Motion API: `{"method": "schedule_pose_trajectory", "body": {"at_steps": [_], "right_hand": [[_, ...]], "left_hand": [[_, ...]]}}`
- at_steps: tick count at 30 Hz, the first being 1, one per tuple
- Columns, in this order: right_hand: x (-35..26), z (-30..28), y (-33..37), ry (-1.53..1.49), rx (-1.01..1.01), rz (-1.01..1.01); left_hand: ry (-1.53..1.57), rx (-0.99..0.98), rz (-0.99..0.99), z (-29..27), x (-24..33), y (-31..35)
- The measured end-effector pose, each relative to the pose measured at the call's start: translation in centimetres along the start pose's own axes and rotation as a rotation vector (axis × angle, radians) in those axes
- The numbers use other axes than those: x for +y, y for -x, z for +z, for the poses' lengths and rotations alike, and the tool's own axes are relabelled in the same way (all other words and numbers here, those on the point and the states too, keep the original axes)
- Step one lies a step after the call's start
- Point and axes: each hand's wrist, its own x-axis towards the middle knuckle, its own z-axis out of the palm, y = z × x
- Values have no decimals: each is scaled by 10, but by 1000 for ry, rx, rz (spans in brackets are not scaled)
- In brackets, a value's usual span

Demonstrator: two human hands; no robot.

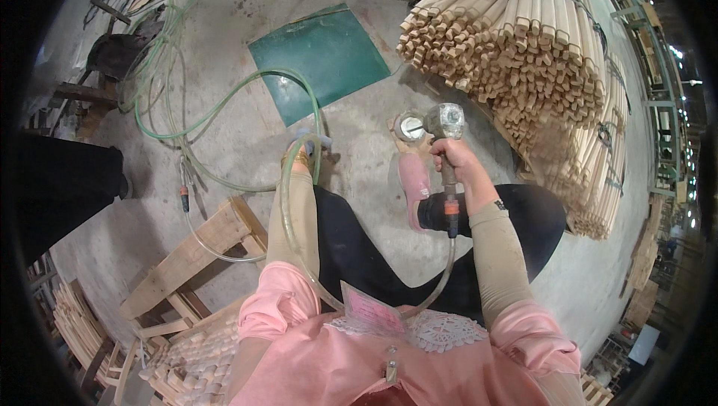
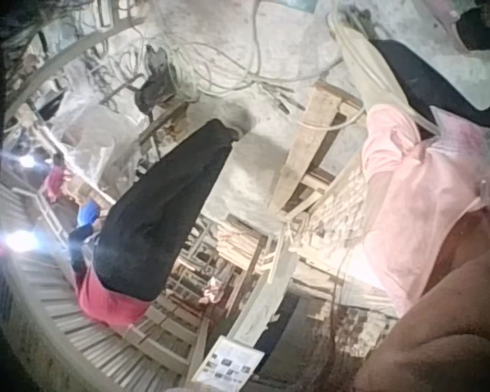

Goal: The person pours liquids from two large plastic jugs into a small metal container and stirs the mixture with a stick. They then walk to a work area, pick up a spray gun, and attach a hose to it, preparing the equipment for use.

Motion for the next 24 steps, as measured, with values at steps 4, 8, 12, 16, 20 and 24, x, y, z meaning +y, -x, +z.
{"method": "schedule_pose_trajectory", "body": {"at_steps": [4, 8, 12, 16, 20, 24], "right_hand": [[-17, 27, -2, -6, -2, -101], [-12, 8, -3, 6, 42, -61], [0, 8, 1, -2, 38, -26], [-5, 21, -4, 13, 70, -160], [-14, 30, -2, 25, 43, -155], [-6, 19, -1, 65, 111, -113]], "left_hand": [[30, 5, 36, -30, -18, -5], [-37, 62, 59, -24, -3, 18], [-144, 164, 119, -19, 17, 49], [-49, 199, 288, -17, -4, 47], [-15, 141, 206, -45, -29, 30], [-42, 58, 134, -26, -19, 19]]}}
